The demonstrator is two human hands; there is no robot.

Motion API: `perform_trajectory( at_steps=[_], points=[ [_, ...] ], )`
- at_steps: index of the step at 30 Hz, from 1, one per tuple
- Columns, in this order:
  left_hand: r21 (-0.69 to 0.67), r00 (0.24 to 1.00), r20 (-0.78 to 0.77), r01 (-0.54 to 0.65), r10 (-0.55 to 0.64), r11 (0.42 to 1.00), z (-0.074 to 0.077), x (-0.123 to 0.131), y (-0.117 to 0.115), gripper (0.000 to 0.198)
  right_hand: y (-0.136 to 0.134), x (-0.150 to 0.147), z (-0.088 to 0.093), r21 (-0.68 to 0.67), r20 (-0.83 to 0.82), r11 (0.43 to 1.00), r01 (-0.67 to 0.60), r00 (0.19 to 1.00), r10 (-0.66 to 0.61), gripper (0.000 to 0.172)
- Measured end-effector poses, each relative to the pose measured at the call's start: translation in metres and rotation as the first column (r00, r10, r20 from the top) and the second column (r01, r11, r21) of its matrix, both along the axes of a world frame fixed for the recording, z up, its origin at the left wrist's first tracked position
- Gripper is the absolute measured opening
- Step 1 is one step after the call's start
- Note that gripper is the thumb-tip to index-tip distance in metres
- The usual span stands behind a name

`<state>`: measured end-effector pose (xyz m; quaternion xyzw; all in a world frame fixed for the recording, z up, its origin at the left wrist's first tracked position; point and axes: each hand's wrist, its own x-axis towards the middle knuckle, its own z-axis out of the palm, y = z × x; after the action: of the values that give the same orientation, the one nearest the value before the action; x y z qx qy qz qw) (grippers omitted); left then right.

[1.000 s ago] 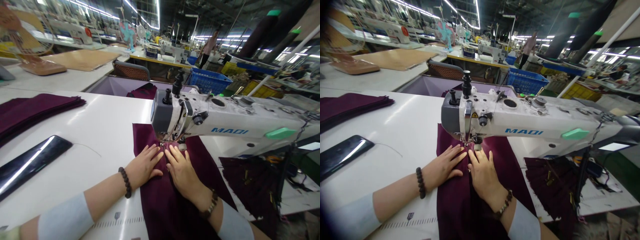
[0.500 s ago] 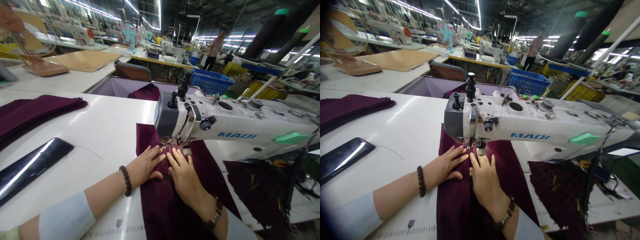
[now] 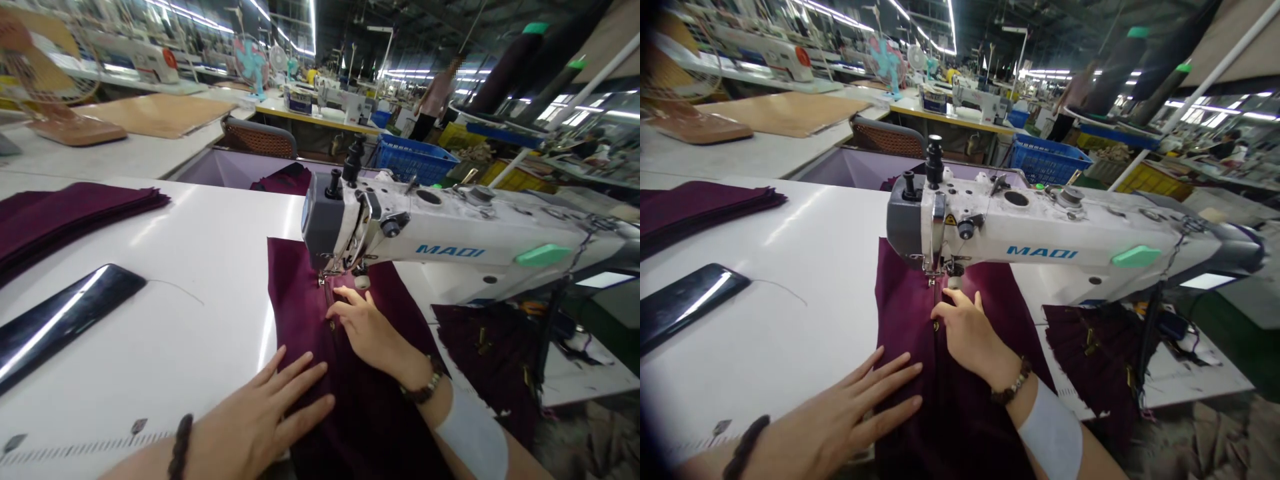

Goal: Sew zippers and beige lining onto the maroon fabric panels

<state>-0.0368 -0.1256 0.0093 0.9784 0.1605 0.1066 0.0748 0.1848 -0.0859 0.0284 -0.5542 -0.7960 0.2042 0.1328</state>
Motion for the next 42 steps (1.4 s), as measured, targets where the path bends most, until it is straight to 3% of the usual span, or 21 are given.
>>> perform_trajectory(
  at_steps=[3, 6, 11, 16, 20, 23, 26, 32, 37, 40, 42],
  points=[
    [0.221, 0.996, 0.059, -0.078, 0.067, 0.972, -0.003, 0.006, -0.019, 0.055, 0.001, -0.002, 0.005, -0.016, -0.021, 1.0, -0.027, 0.999, 0.026, 0.031],
    [0.278, 0.972, 0.225, -0.132, 0.069, 0.951, -0.004, 0.015, -0.025, 0.039, -0.002, -0.001, 0.006, -0.026, -0.117, 0.997, -0.073, 0.991, 0.069, 0.027],
    [0.253, 0.92, 0.384, -0.186, 0.077, 0.949, 0.004, 0.018, -0.027, 0.028, -0.01, 0.011, 0.0, -0.041, -0.188, 0.99, -0.138, 0.974, 0.128, 0.031],
    [0.155, 0.919, 0.393, -0.059, -0.006, 0.986, 0.018, 0.0, -0.03, 0.027, -0.015, 0.02, -0.003, -0.005, -0.218, 0.991, -0.136, 0.967, 0.132, 0.033],
    [0.101, 0.93, 0.366, -0.017, -0.021, 0.995, 0.025, -0.008, -0.03, 0.033, -0.02, 0.014, -0.008, 0.036, -0.072, 0.982, -0.184, 0.98, 0.186, 0.039],
    [0.107, 0.943, 0.328, 0.025, -0.059, 0.994, 0.027, -0.002, -0.029, 0.032, -0.025, 0.005, -0.015, 0.13, 0.063, 0.985, -0.109, 0.993, 0.101, 0.04],
    [0.062, 0.952, 0.294, 0.069, -0.084, 0.996, 0.027, 0.003, -0.028, 0.036, -0.032, 0.004, -0.018, 0.212, 0.06, 0.977, -0.02, 0.998, 0.007, 0.036],
    [0.003, 0.913, 0.406, 0.055, -0.051, 0.999, 0.033, 0.005, -0.033, 0.038, -0.044, 0.012, -0.013, 0.156, 0.066, 0.977, -0.145, 0.988, 0.136, 0.028],
    [-0.014, 0.909, 0.415, 0.055, -0.044, 0.998, 0.034, 0.009, -0.036, 0.038, -0.041, -0.001, -0.024, 0.227, 0.143, 0.974, -0.026, 0.99, -0.007, 0.04],
    [-0.042, 0.915, 0.401, 0.069, -0.047, 0.997, 0.033, 0.009, -0.039, 0.037, -0.041, 0.001, -0.029, 0.237, 0.101, 0.97, 0.047, 0.992, -0.073, 0.045],
    [-0.075, 0.913, 0.407, 0.066, -0.03, 0.995, 0.034, 0.008, -0.04, 0.039, -0.047, 0.01, -0.024, 0.182, 0.027, 0.982, 0.043, 0.998, -0.048, 0.045]
  ],
)
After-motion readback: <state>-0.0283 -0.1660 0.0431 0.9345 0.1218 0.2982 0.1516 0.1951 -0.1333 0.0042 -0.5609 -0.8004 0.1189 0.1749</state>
